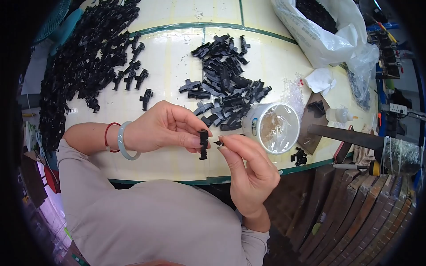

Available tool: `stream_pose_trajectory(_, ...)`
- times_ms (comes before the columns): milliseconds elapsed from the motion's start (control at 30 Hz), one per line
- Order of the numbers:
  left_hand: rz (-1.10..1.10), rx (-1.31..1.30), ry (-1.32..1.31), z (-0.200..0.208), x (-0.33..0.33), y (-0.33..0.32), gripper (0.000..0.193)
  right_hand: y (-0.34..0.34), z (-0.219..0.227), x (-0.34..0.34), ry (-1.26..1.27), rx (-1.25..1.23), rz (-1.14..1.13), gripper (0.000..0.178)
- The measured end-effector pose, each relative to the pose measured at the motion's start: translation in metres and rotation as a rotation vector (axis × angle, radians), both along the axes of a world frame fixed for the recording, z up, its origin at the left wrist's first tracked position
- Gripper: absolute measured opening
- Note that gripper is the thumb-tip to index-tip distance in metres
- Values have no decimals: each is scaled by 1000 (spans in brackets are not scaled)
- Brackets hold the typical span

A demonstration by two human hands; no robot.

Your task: The person assembles plastic components by fitting small plastic parts onto plastic base pieces by hand and placing the completed assemblies into a pile on the table.

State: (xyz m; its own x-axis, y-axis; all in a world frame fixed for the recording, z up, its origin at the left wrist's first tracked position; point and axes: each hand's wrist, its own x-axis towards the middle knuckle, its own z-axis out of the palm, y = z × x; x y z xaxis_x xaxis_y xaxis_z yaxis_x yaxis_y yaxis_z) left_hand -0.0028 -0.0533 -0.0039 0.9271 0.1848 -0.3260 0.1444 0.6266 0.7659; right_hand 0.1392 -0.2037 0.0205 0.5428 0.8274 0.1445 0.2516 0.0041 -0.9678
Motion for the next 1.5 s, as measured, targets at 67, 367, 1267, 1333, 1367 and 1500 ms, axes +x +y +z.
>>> stream_pose_trajectory(67,13,4,-21,0,0,-2,22,0,-5,-6,40,7,-5,18)
stream_pose_trajectory(367,34,31,-49,-1,-2,-3,21,3,-11,-10,-26,-2,20,12)
stream_pose_trajectory(1267,240,561,437,-4,-59,17,28,-41,-42,-2,-455,-219,-190,22)
stream_pose_trajectory(1333,371,626,459,-4,-66,28,27,-44,-42,3,-542,-269,-233,22)
stream_pose_trajectory(1367,428,664,495,-4,-67,32,27,-45,-42,6,-623,-302,-258,22)
stream_pose_trajectory(1500,467,985,546,1,-72,31,25,-34,-48,5,-836,-261,-232,25)
